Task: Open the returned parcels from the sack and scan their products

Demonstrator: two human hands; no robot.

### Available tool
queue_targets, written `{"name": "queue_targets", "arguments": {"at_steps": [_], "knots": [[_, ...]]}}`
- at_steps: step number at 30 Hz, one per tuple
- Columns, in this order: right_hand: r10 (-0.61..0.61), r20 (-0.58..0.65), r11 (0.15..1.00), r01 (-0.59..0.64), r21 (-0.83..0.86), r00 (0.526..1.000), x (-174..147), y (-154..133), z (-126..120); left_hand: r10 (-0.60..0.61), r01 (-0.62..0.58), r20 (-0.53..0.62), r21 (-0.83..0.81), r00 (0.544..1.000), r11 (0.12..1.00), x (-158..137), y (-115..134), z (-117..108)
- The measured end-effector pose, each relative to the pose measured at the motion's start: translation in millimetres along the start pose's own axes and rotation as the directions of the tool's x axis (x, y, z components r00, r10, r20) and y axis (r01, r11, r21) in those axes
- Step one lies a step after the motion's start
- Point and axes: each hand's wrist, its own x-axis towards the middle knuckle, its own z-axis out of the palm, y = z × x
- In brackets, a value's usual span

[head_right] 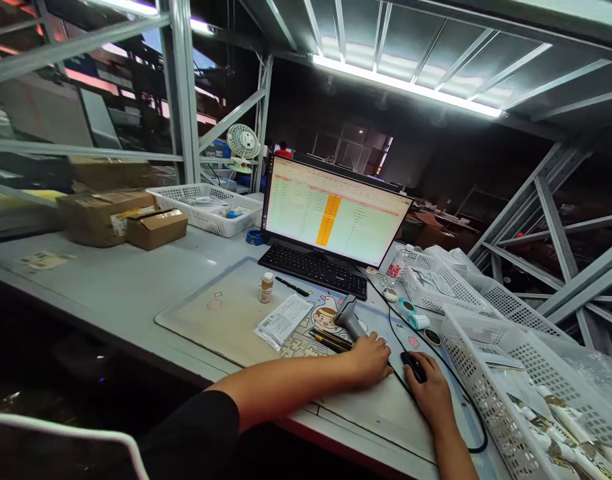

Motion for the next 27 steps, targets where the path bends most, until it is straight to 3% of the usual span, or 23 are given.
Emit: {"name": "queue_targets", "arguments": {"at_steps": [7,11,15,19,23,25,27], "knots": [[0.05,-0.057,0.999,-0.051,-0.007,0.997,18,-8,-12,0.036,-0.035,-0.007,0.016,0.999,0.999,-14,-9,3],[0.042,0.005,0.999,-0.042,-0.018,0.999,27,-14,-9,0.179,-0.179,0.013,0.03,0.984,0.983,-30,-30,-7],[0.083,0.06,0.994,-0.078,-0.078,0.995,19,-21,2,0.358,-0.359,-0.019,0.002,0.933,0.934,-49,-58,-18],[0.127,0.049,0.981,-0.119,-0.151,0.991,6,-25,10,0.417,-0.418,-0.045,-0.015,0.908,0.908,-66,-67,-25],[0.109,0.014,0.981,-0.105,-0.161,0.994,3,-24,12,0.439,-0.456,-0.217,-0.028,0.872,0.89,-97,-73,-51],[0.104,0.011,0.98,-0.101,-0.17,0.994,4,-23,12,0.408,-0.459,-0.359,-0.065,0.839,0.886,-122,-89,-78],[0.111,0.018,0.978,-0.106,-0.181,0.994,4,-24,12,0.286,-0.39,-0.513,-0.105,0.809,0.915,-149,-119,-108]]}}
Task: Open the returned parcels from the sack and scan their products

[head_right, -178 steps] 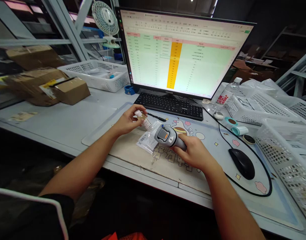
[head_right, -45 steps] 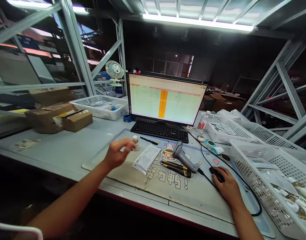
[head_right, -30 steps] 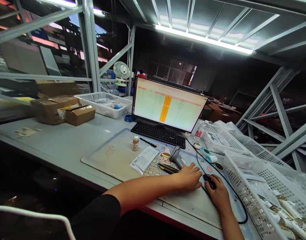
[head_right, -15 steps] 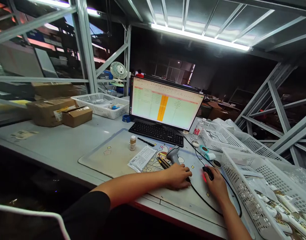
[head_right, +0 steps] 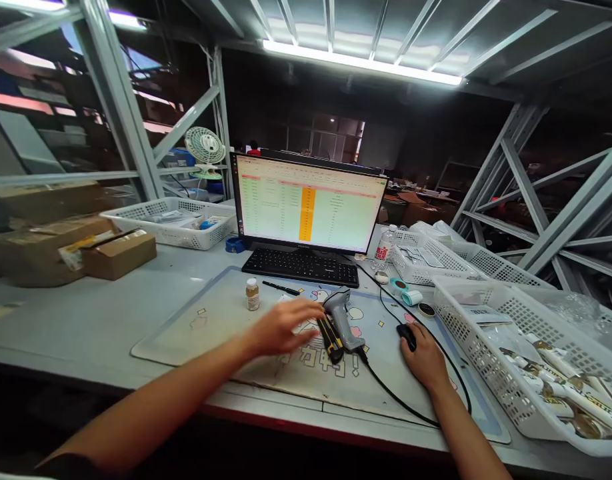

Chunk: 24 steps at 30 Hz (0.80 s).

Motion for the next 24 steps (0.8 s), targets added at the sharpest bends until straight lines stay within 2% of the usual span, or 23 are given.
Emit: {"name": "queue_targets", "arguments": {"at_steps": [1,2,3,4,5,6,7,8,9,10,12,13,17,19,21,23,24], "knots": [[0.003,0.005,1.0,-0.003,-0.004,1.0,0,-1,-1,-0.065,0.071,-0.122,0.042,0.99,0.997,-9,-11,-23],[0.005,0.012,1.0,-0.005,-0.006,1.0,-1,-2,-2,-0.134,0.159,-0.255,0.083,0.958,0.984,-18,-25,-44],[0.007,0.018,1.0,-0.007,-0.007,1.0,-2,-3,-2,-0.241,0.297,-0.389,0.088,0.889,0.951,-28,-40,-61],[0.01,0.023,1.0,-0.01,-0.008,1.0,-2,-4,-3,-0.358,0.438,-0.503,0.046,0.787,0.898,-39,-56,-74],[0.013,0.026,1.0,-0.012,-0.01,1.0,-2,-5,-4,-0.473,0.552,-0.579,-0.045,0.665,0.832,-51,-72,-82],[0.016,0.025,1.0,-0.016,-0.01,1.0,-2,-6,-5,-0.576,0.628,-0.605,-0.156,0.549,0.762,-63,-86,-85],[0.019,0.024,1.0,-0.019,-0.01,1.0,-2,-7,-5,-0.659,0.67,-0.588,-0.25,0.469,0.699,-76,-99,-84],[0.022,0.022,1.0,-0.022,-0.01,1.0,-2,-7,-5,-0.722,0.694,-0.537,-0.311,0.435,0.65,-89,-109,-79],[0.024,0.022,1.0,-0.024,-0.01,0.999,-2,-8,-5,-0.765,0.714,-0.465,-0.331,0.445,0.617,-101,-117,-71],[0.028,0.022,1.0,-0.028,-0.011,0.999,-2,-9,-5,-0.794,0.735,-0.381,-0.325,0.474,0.595,-111,-123,-62],[0.039,0.026,0.999,-0.038,-0.013,0.999,-3,-10,-5,-0.811,0.771,-0.234,-0.256,0.536,0.583,-127,-129,-45],[0.044,0.025,0.999,-0.043,-0.014,0.999,-3,-11,-5,-0.815,0.79,-0.174,-0.205,0.552,0.578,-131,-130,-39],[0.04,0.001,0.999,-0.04,0.01,0.999,-5,-8,-4,-0.816,0.815,0.011,0.026,0.578,0.579,-129,-128,-29],[0.021,-0.026,0.999,-0.02,0.045,0.999,-1,-7,-7,-0.792,0.789,0.051,0.07,0.608,0.61,-125,-126,-32],[-0.016,-0.075,0.996,0.022,0.081,0.997,7,-14,-15,-0.774,0.768,0.028,0.1,0.633,0.632,-122,-120,-36],[-0.052,-0.137,0.991,0.068,0.116,0.989,16,-38,-28,-0.75,0.742,0.014,0.134,0.662,0.657,-118,-111,-36],[-0.069,-0.148,0.985,0.091,0.145,0.987,19,-57,-37,-0.72,0.709,0.03,0.148,0.693,0.689,-115,-104,-34]]}}
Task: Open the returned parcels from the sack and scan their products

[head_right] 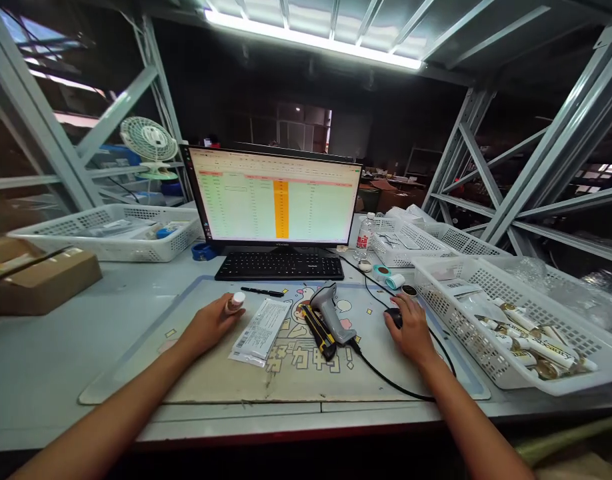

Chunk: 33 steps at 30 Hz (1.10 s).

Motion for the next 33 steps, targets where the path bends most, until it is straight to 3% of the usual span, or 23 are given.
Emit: {"name": "queue_targets", "arguments": {"at_steps": [2,3,6,8,10,12,14,15,16,18,20,21,24,30,33], "knots": [[-0.038,0.07,0.992,0.029,0.125,0.997,9,-52,-6,0.159,-0.16,0.047,0.023,0.986,0.987,-3,20,6],[-0.086,0.17,0.973,0.047,0.225,0.982,11,-82,-5,0.252,-0.255,0.082,0.032,0.964,0.966,-3,33,11],[-0.251,0.407,0.892,0.045,0.451,0.878,11,-163,11,0.469,-0.483,0.201,0.025,0.86,0.875,1,78,28],[-0.226,0.45,0.88,-0.017,0.474,0.864,9,-191,26,0.534,-0.548,0.244,-0.013,0.81,0.837,6,104,38],[-0.144,0.44,0.871,-0.098,0.482,0.886,10,-191,32,0.528,-0.53,0.202,-0.048,0.825,0.846,11,120,44],[0.008,0.386,0.822,-0.226,0.523,0.922,16,-168,24,0.455,-0.455,0.145,-0.037,0.879,0.89,12,121,46],[0.268,0.284,0.685,-0.39,0.615,0.92,26,-128,0,0.328,-0.341,0.172,0.049,0.929,0.939,8,110,45],[0.429,0.216,0.578,-0.45,0.681,0.877,31,-106,-16,0.249,-0.279,0.229,0.11,0.941,0.954,4,101,44],[0.581,0.137,0.463,-0.463,0.756,0.803,35,-83,-33,0.171,-0.229,0.301,0.169,0.938,0.959,-1,92,43],[0.809,-0.008,0.274,-0.365,0.89,0.588,37,-43,-65,0.076,-0.189,0.411,0.242,0.908,0.952,-12,73,43],[0.907,-0.048,0.167,-0.252,0.953,0.418,33,-17,-89,0.085,-0.217,0.45,0.25,0.889,0.944,-23,57,44],[0.924,-0.039,0.133,-0.226,0.965,0.38,29,-9,-96,0.102,-0.232,0.446,0.248,0.889,0.94,-27,52,45],[0.922,0.022,0.081,-0.248,0.965,0.387,16,-6,-100,0.118,-0.239,0.413,0.255,0.903,0.937,-38,41,45],[0.841,0.075,0.147,-0.36,0.921,0.536,4,-31,-86,0.105,-0.253,0.437,0.296,0.893,0.921,-81,19,24],[0.791,0.079,0.19,-0.367,0.911,0.606,-1,-40,-83,0.178,-0.319,0.442,0.269,0.879,0.908,-114,-5,14]]}}
